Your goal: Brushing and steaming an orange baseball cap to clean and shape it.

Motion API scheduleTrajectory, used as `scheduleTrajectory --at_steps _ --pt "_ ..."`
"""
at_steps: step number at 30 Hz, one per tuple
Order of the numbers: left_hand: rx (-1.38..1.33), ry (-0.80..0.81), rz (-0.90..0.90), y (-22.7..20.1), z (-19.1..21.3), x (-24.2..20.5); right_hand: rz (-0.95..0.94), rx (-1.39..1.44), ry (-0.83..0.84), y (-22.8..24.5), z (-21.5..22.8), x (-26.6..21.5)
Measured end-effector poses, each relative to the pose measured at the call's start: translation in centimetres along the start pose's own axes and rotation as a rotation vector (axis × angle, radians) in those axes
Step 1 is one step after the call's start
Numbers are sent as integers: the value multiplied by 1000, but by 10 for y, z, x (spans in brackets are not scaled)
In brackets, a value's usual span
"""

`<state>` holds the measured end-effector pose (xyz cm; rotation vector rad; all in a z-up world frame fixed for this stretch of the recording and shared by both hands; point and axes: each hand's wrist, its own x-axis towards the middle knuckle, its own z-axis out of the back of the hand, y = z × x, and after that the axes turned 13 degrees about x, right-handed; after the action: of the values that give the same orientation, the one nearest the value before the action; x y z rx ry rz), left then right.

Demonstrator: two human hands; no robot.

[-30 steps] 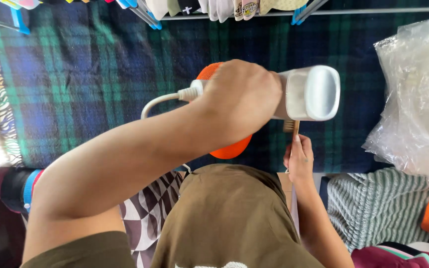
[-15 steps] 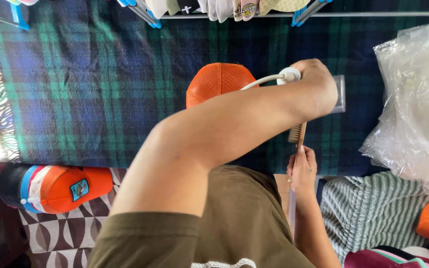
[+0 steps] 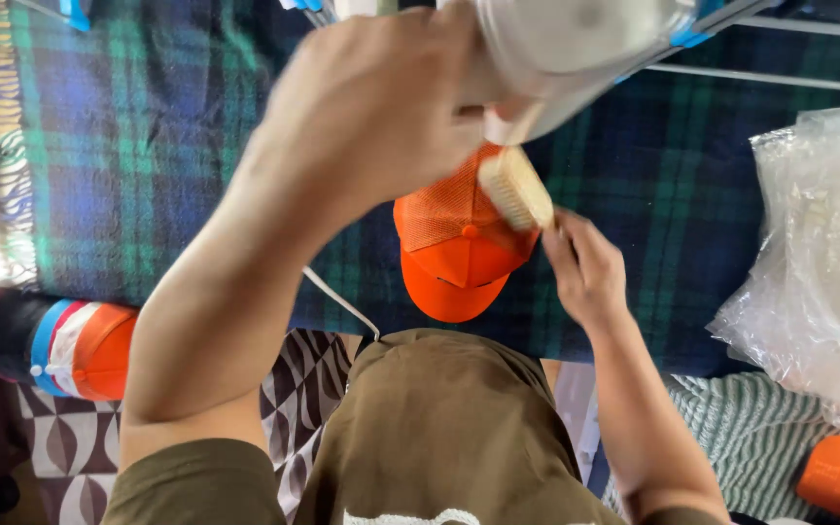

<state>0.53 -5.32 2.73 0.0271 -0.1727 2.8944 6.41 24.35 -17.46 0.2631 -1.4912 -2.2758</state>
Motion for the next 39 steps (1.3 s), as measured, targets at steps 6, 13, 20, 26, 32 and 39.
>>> scheduleTrajectory --at_steps 6,13,20,26,32,39 --pt "-35 206 356 47 -15 -84 -1000 210 -299 -36 -23 45" --pt "-137 330 458 42 -48 -117 -781 469 -437 -7 -43 -56" --pt "-170 348 180 -4 -57 -73 -713 369 -486 -27 -7 -62" --pt "-131 167 59 -7 -87 -47 -525 320 -459 -28 -1 -49" --pt "-95 94 70 10 -86 -32 -380 238 -457 -27 -10 -33" --pt "9 206 1 28 -78 -75 -368 272 -458 -38 -6 -44"
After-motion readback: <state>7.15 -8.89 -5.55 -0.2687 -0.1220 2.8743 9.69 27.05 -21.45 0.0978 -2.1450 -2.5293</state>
